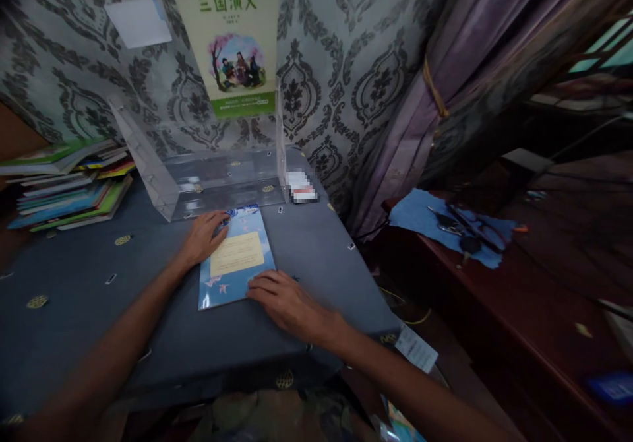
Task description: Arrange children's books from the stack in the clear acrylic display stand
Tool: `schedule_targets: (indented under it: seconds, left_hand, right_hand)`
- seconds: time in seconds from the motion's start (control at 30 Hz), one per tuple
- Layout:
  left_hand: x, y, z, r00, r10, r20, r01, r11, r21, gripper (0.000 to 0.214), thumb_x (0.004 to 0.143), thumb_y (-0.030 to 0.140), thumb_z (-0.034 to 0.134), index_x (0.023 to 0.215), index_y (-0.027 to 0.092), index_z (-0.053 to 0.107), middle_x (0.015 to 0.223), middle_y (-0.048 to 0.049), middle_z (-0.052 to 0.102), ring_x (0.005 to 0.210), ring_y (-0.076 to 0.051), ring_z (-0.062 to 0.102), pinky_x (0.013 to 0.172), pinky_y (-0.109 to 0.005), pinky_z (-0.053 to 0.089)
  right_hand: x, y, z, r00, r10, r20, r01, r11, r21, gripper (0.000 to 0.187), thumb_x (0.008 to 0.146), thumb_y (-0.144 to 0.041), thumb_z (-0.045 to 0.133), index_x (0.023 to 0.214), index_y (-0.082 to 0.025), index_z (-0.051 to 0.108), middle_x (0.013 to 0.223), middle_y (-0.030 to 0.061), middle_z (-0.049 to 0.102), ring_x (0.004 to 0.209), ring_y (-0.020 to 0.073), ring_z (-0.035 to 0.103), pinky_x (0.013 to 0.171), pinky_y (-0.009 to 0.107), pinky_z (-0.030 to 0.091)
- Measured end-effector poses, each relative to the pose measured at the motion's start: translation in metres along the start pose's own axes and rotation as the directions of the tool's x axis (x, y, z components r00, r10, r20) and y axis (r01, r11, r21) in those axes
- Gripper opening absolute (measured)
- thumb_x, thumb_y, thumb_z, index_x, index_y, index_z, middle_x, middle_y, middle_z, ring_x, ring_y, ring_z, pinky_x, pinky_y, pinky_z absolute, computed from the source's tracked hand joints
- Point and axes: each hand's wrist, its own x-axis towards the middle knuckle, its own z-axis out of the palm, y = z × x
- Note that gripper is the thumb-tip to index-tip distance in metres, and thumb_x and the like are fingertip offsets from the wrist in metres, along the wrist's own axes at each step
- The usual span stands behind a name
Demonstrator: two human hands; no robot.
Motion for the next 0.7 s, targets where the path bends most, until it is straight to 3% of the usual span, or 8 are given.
schedule_targets:
  seconds: [0.2, 0.4, 0.57, 0.7]
  left_hand:
    - [0.001, 0.002, -0.003, 0.999, -0.022, 0.027, 0.021, 0.999, 0.038, 0.033, 0.098, 0.030, 0.044, 0.122, 0.017, 0.063, 0.132, -0.0130, 0.063, 0.122, -0.027, 0.057, 0.107, -0.044, 0.043]
    - [0.009, 0.020, -0.024, 0.985, -0.097, 0.145, 0.062, 0.971, 0.229, 0.032, 0.098, 0.032, 0.045, 0.119, 0.018, 0.064, 0.123, -0.0133, 0.066, 0.115, -0.030, 0.061, 0.099, -0.046, 0.046]
    - [0.012, 0.047, -0.050, 0.935, -0.245, 0.257, 0.100, 0.875, 0.473, 0.035, 0.101, 0.035, 0.039, 0.114, 0.015, 0.064, 0.108, -0.0168, 0.070, 0.102, -0.032, 0.067, 0.093, -0.045, 0.047]
    - [0.009, 0.061, -0.065, 0.861, -0.390, 0.327, 0.143, 0.802, 0.580, 0.042, 0.102, 0.034, 0.030, 0.118, 0.013, 0.062, 0.101, -0.0177, 0.073, 0.094, -0.033, 0.071, 0.081, -0.041, 0.051]
  right_hand:
    - [0.001, 0.004, 0.003, 0.999, -0.028, -0.032, 0.029, 0.999, 0.013, 0.032, 0.096, -0.007, 0.047, 0.121, -0.015, 0.066, 0.118, 0.0121, 0.072, 0.114, 0.0217, 0.062, 0.097, 0.039, 0.056]
    - [-0.002, 0.005, -0.006, 1.000, 0.005, 0.003, -0.005, 1.000, -0.021, 0.031, 0.096, -0.008, 0.049, 0.120, -0.017, 0.066, 0.117, 0.0114, 0.072, 0.113, 0.0214, 0.061, 0.094, 0.038, 0.054]
    - [-0.014, 0.014, -0.020, 0.997, 0.060, -0.038, -0.065, 0.990, -0.126, 0.023, 0.098, -0.015, 0.052, 0.112, -0.020, 0.069, 0.118, 0.0119, 0.070, 0.113, 0.0241, 0.059, 0.090, 0.040, 0.052]
    - [-0.017, 0.033, -0.027, 0.971, 0.214, -0.106, -0.232, 0.951, -0.204, 0.026, 0.096, -0.013, 0.052, 0.110, -0.021, 0.072, 0.106, 0.0117, 0.068, 0.098, 0.0228, 0.059, 0.081, 0.036, 0.051]
